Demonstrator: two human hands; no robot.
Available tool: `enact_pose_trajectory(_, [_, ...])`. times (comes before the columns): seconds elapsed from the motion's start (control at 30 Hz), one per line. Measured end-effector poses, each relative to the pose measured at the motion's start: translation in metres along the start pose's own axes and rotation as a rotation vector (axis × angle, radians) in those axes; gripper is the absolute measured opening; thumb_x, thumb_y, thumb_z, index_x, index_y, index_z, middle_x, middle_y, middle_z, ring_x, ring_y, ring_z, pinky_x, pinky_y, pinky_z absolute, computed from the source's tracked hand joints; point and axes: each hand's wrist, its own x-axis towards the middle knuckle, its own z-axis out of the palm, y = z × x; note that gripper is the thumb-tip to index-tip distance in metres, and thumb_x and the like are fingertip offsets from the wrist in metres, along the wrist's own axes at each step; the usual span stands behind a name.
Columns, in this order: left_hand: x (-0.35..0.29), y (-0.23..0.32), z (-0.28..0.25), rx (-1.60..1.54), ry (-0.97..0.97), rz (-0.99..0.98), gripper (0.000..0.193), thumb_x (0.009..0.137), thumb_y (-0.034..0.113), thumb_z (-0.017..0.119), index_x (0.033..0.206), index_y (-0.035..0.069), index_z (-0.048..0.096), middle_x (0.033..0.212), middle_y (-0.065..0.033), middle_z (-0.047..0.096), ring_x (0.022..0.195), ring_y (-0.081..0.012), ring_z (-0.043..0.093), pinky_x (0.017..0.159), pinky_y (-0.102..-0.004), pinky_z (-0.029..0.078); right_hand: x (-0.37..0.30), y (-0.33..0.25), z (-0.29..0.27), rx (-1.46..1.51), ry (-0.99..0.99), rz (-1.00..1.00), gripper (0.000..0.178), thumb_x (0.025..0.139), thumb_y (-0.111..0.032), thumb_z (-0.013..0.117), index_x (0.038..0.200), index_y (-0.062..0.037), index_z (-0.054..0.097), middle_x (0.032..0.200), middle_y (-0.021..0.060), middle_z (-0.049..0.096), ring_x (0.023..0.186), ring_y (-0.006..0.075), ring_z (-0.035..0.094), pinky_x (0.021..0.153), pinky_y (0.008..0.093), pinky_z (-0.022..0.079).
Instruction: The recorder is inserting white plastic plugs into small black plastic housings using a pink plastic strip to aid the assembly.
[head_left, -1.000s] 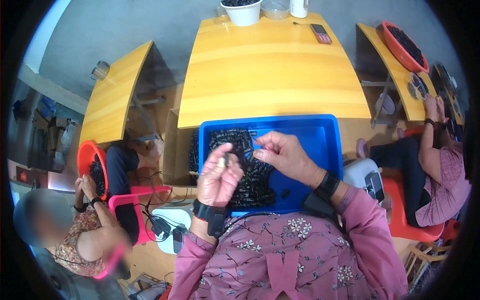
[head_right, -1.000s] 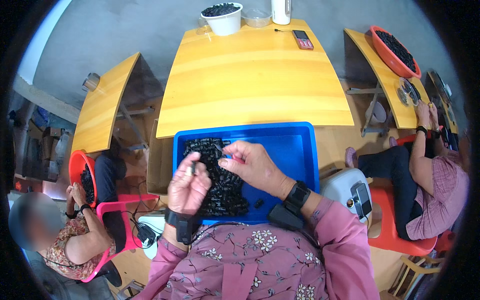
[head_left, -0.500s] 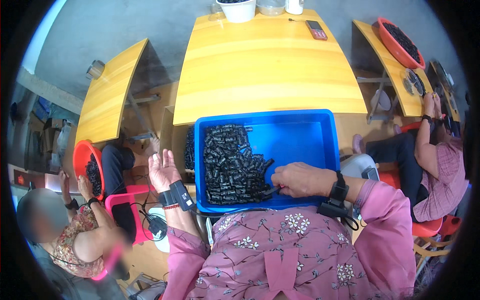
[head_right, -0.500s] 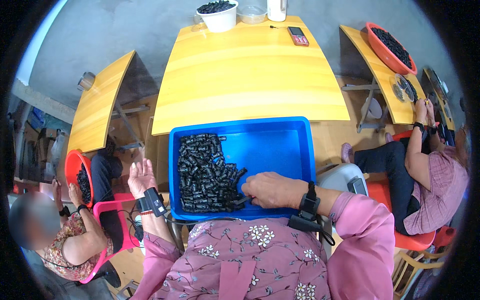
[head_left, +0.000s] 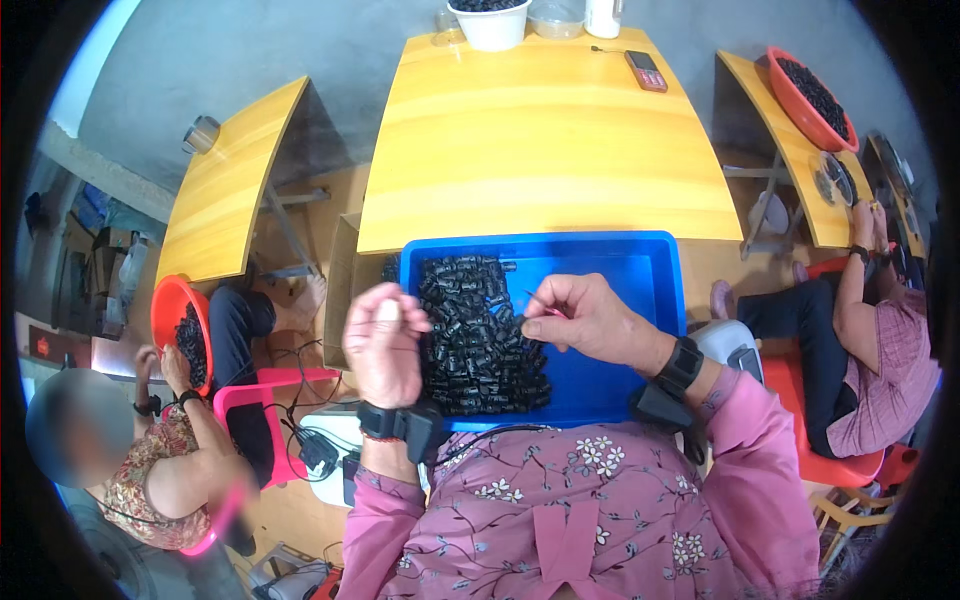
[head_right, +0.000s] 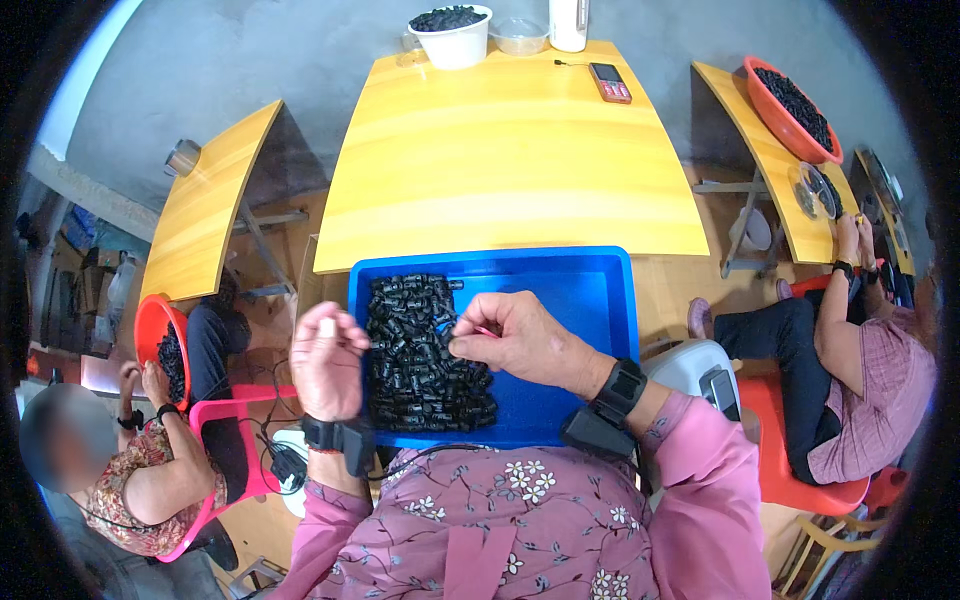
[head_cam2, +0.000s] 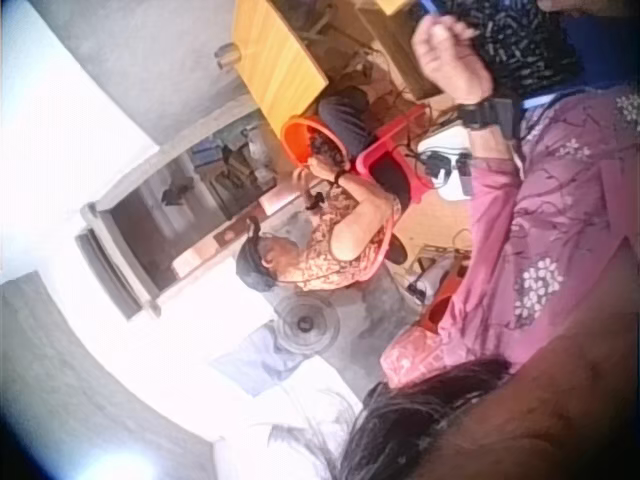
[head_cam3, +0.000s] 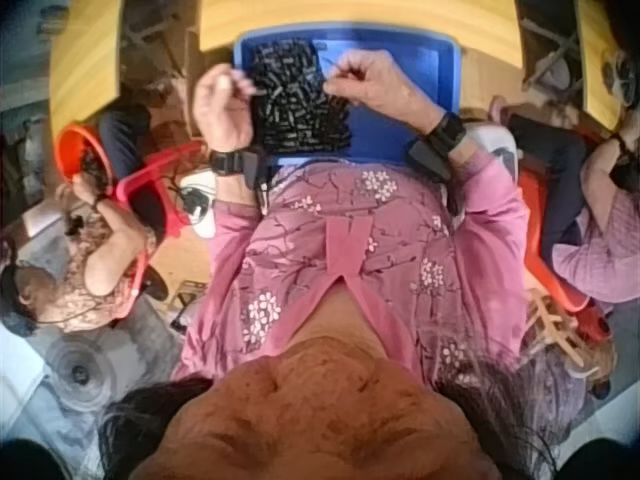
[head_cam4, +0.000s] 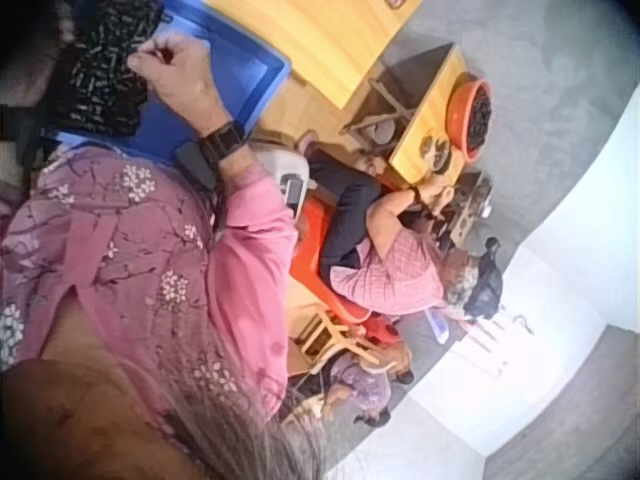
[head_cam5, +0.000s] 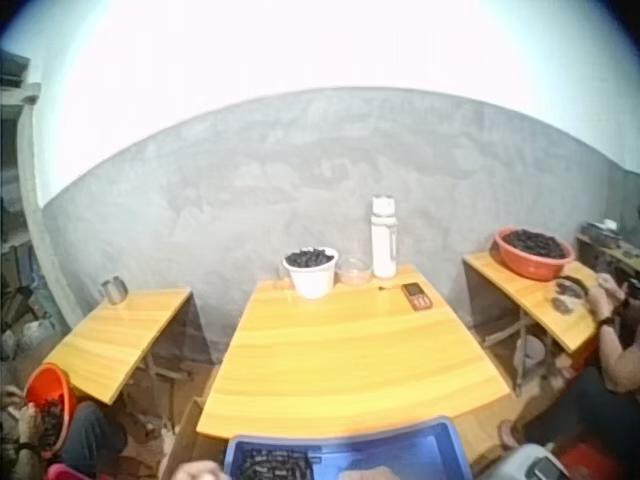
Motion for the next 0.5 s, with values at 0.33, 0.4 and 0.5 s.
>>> enact_pose_trajectory(0.33, [-0.028, -0.026, 0.038, 0.017, -0.229, -0.299, 0.018, 0.091, 0.006, 0.068, 0.107, 0.005, 0.059, 0.095, -0.0086, 0.068, 0.084, -0.0214, 0.070, 0.080, -0.0350, 0.059, 0.011, 0.007, 0.031, 0.305, 0.051, -0.063, 0.013, 0.094, -0.011, 0.065, 0.094, 0.0014, 0.063, 0.077, 0.0027, 0.064, 0.065, 0.0062, 0.059, 0.056, 0.0216, 0.049])
enact_pose_trajectory(0.4, [-0.028, -0.030, 0.035, 0.034, -0.229, -0.279, 0.018, 0.090, 0.005, 0.069, 0.105, 0.005, 0.059, 0.094, -0.0082, 0.068, 0.083, -0.0213, 0.070, 0.079, -0.0347, 0.059, 0.011, 0.010, 0.031, 0.306, 0.053, -0.056, 0.013, 0.094, -0.011, 0.065, 0.094, 0.0019, 0.063, 0.079, 0.0041, 0.066, 0.065, 0.0066, 0.060, 0.056, 0.0217, 0.049])
enact_pose_trajectory(0.5, [-0.028, -0.032, 0.034, 0.038, -0.198, -0.290, 0.016, 0.091, 0.005, 0.068, 0.104, 0.006, 0.059, 0.093, -0.0081, 0.068, 0.083, -0.0209, 0.070, 0.077, -0.0343, 0.059, 0.013, 0.011, 0.032, 0.309, 0.045, -0.062, 0.013, 0.094, -0.011, 0.064, 0.094, 0.0018, 0.063, 0.080, 0.0054, 0.067, 0.065, 0.0066, 0.060, 0.056, 0.0215, 0.049])
